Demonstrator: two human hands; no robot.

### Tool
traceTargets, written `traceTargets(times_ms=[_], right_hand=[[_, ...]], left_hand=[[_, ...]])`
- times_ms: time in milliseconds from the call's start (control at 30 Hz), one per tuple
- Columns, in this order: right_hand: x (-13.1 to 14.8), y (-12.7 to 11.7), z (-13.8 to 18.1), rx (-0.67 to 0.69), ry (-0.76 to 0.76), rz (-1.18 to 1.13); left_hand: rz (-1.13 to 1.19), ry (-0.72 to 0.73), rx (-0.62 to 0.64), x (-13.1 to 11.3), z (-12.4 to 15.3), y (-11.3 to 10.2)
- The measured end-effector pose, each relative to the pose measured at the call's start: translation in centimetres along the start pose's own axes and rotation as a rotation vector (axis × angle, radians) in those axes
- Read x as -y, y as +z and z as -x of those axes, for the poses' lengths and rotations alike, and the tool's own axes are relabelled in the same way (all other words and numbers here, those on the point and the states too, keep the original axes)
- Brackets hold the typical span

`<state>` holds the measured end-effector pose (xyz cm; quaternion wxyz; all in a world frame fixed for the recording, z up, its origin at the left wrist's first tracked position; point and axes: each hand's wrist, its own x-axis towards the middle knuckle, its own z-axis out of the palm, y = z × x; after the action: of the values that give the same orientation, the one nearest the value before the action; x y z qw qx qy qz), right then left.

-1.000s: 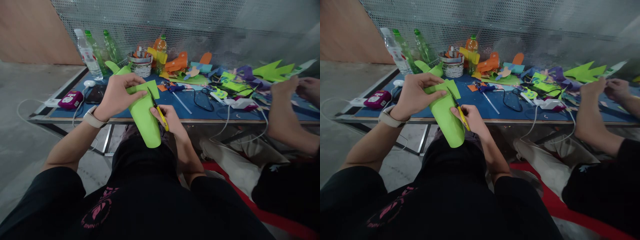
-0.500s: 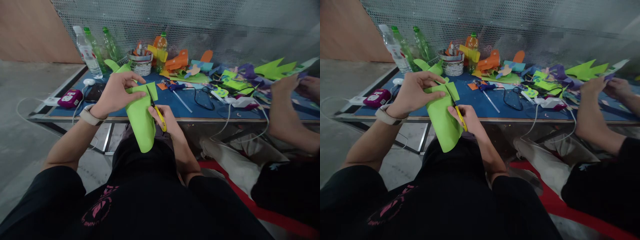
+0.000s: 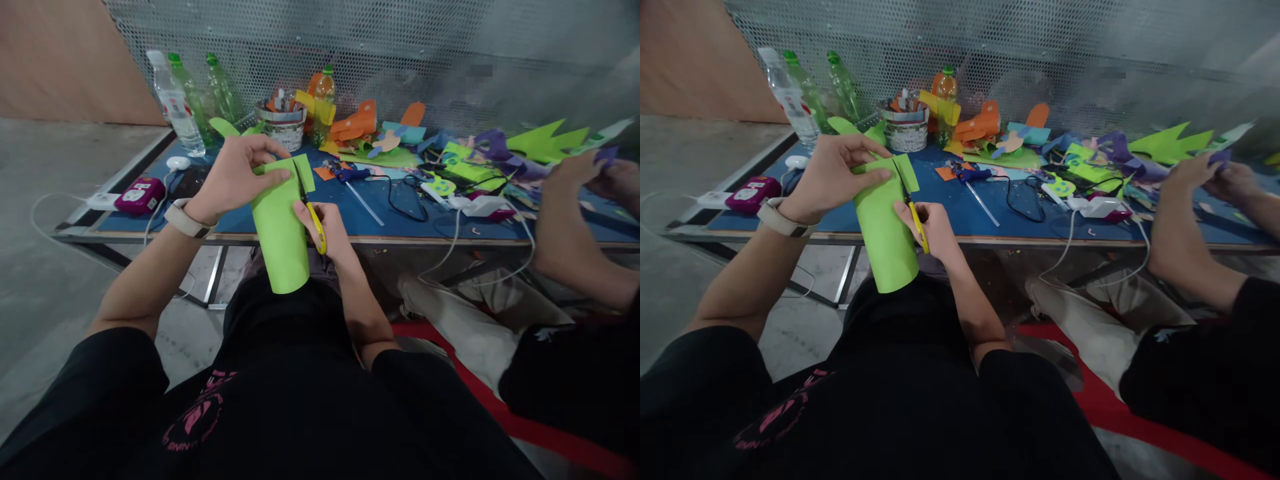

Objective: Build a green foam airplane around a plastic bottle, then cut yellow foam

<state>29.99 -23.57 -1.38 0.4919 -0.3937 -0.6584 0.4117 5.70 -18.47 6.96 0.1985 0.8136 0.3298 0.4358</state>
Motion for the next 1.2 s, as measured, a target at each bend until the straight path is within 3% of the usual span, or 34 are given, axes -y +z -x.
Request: traceTargets(times_ms=[300, 567, 833, 1200], right_hand=[[0.4, 0.4, 0.2, 0.018, -0.037, -0.009], [-0.5, 0.9, 0.2, -0.015, -0.041, -0.059], [-0.1, 1.6, 0.2, -0.039, 0.037, -0.049], [0.4, 1.9, 0.2, -0.028, 0.083, -0.024]], left_hand=[[0.017, 0.033, 0.051, -1.3, 0.2, -0.5], [0.029, -0.059, 0.021, -1.9, 0.4, -0.5], [0.057, -0.110, 0.081, -2.3, 0.5, -0.7], [0.057, 0.034, 0.184, -0.4, -0.3, -1.2]])
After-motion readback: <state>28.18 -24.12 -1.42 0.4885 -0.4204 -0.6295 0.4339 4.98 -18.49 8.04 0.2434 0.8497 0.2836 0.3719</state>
